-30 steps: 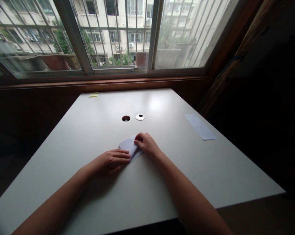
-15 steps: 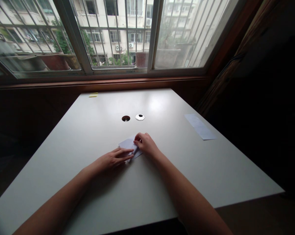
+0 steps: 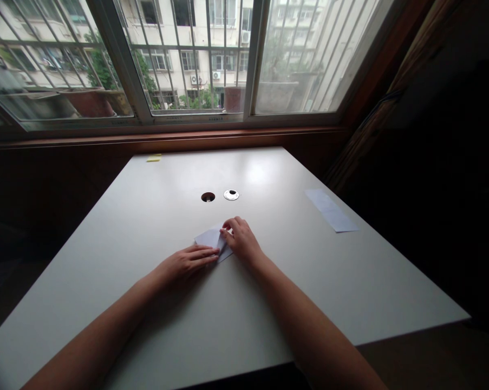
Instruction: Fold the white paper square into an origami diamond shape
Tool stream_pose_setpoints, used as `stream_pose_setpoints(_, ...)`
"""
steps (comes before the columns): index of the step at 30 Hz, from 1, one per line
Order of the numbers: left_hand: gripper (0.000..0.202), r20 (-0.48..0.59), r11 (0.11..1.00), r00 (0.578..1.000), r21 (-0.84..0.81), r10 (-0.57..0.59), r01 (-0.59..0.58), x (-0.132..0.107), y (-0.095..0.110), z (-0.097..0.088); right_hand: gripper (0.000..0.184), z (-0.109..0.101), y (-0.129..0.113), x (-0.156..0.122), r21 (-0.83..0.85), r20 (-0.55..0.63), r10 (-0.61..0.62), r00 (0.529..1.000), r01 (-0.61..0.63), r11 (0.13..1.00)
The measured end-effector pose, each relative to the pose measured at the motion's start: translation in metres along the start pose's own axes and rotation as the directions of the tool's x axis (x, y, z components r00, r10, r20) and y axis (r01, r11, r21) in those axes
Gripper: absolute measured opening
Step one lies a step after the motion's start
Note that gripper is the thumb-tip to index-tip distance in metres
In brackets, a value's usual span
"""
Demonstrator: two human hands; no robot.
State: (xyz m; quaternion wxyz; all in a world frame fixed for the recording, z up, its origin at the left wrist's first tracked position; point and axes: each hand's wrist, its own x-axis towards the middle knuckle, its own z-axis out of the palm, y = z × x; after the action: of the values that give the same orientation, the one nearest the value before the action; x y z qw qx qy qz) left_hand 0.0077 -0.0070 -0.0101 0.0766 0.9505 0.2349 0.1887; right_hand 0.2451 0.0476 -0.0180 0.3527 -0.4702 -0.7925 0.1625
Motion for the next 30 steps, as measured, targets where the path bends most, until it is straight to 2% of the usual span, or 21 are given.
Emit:
stream_pose_setpoints(3,0.046,-0.026,0.999,0.999,0.030,-0.043,0.044,-0.0018,-0.0014,-0.0003,0.008,-0.0010,-0.0004,-0.0011,0.049,-0.039,0.033,0.999,-0.031,0.998)
stream_pose_setpoints(8,0.046,-0.047,0.990,0.991,0.060,-0.123,0.126,-0.0040,-0.0037,0.0007,0.009,-0.0015,0.0000,-0.0009,0.043,0.018,-0.014,1.000,0.014,0.999)
stream_pose_setpoints(16,0.045,-0.070,0.991,0.990,0.049,-0.122,0.125,-0.0048,-0.0044,0.0017,0.018,0.0004,-0.0005,-0.0007,-0.094,0.056,-0.157,0.986,0.162,0.982)
stream_pose_setpoints(30,0.042,-0.075,0.998,0.995,0.015,-0.065,0.067,-0.0062,-0.0078,-0.0005,0.023,0.0011,0.0010,-0.0013,-0.222,0.109,-0.189,0.976,0.209,0.952)
